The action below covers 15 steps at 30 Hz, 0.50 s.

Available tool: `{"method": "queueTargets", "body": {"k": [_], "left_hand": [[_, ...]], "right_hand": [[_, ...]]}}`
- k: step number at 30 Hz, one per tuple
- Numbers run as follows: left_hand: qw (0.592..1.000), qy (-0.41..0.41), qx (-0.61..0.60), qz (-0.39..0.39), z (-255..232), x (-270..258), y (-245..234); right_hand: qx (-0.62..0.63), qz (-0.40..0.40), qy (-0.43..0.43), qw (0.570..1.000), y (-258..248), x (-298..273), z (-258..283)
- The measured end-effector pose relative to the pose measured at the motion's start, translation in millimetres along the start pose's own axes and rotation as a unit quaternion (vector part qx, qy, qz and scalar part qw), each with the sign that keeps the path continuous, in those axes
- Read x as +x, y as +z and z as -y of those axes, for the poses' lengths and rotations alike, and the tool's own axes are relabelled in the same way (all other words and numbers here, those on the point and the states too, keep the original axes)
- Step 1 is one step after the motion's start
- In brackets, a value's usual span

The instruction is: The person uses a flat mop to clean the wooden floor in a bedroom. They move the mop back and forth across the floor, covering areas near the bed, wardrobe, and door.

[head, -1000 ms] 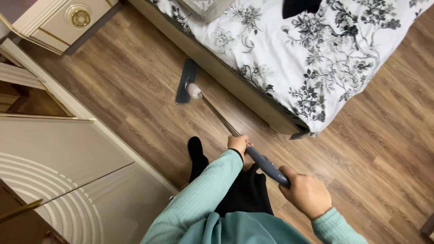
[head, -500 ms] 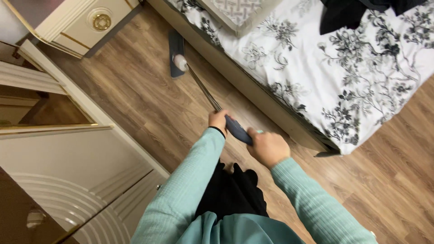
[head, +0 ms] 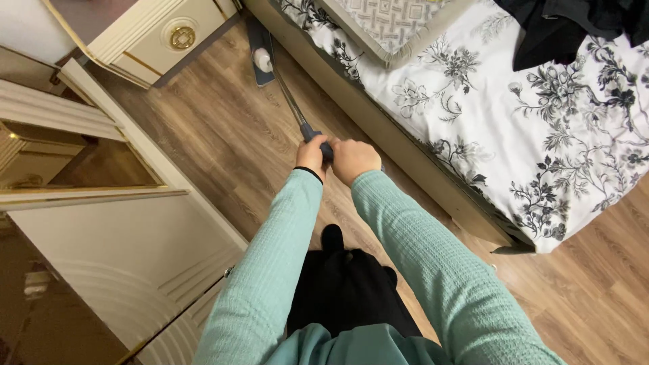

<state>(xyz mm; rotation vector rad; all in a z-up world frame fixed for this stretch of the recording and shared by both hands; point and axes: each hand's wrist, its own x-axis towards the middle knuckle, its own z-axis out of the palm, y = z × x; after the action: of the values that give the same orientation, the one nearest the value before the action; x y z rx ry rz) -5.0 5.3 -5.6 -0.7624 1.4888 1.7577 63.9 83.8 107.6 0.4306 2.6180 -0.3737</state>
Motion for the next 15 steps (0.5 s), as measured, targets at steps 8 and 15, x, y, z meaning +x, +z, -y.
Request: {"method": "queueTargets", "body": {"k": [8,15], "left_hand": [[0.99,-0.018,0.139,-0.013,132,29,-14],[0.988,-0.06,0.138,0.022,201,-74,35]], "right_hand": [[0.114,0.054,0.039,0.991,49,-112,-39],[0.222,0.079,0.132,0.963,76,-241,-114]]}}
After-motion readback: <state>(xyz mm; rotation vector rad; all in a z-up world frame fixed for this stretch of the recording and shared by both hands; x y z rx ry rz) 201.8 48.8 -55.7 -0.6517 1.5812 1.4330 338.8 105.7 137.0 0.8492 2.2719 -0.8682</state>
